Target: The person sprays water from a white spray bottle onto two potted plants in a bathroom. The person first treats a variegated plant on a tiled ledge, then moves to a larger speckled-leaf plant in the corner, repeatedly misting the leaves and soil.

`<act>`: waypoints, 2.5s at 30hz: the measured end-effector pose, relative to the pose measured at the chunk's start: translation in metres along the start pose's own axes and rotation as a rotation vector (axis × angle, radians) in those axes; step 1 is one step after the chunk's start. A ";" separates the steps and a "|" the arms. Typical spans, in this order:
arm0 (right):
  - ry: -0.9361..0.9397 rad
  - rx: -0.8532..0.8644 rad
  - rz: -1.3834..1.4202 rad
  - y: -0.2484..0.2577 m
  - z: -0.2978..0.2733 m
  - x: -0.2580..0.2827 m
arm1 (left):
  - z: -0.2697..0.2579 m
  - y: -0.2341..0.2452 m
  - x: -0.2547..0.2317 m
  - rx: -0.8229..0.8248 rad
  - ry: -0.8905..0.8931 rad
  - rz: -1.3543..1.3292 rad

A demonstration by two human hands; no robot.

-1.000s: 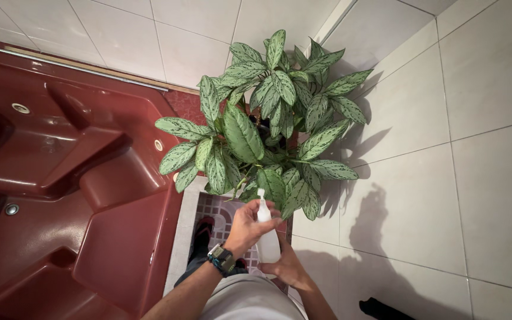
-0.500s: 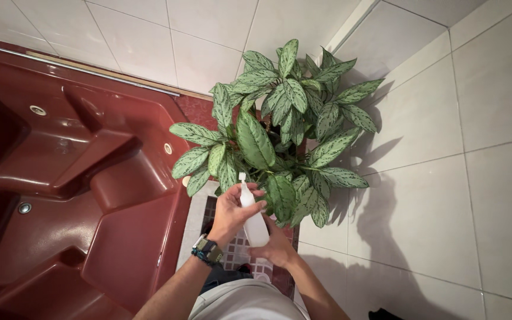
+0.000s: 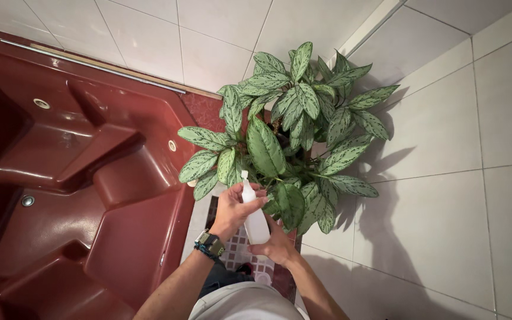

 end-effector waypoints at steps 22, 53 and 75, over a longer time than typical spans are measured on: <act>-0.070 0.002 -0.043 0.005 0.006 -0.001 | 0.014 0.001 0.008 0.045 0.051 0.026; 0.074 -0.096 0.362 0.072 -0.006 -0.014 | 0.048 -0.105 -0.057 0.304 0.011 0.417; 0.044 -0.168 0.519 0.257 0.091 0.049 | 0.246 -0.226 -0.036 0.027 -0.123 0.550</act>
Point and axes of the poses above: each hand's wrist, its own z-axis towards the middle knuckle, its own y-axis out of the back of the hand, x = y × z, the point moved 3 cm from there along z, towards the middle knuckle, and after that the axes turned 2 degrees about -y, right-handed, at the moved point
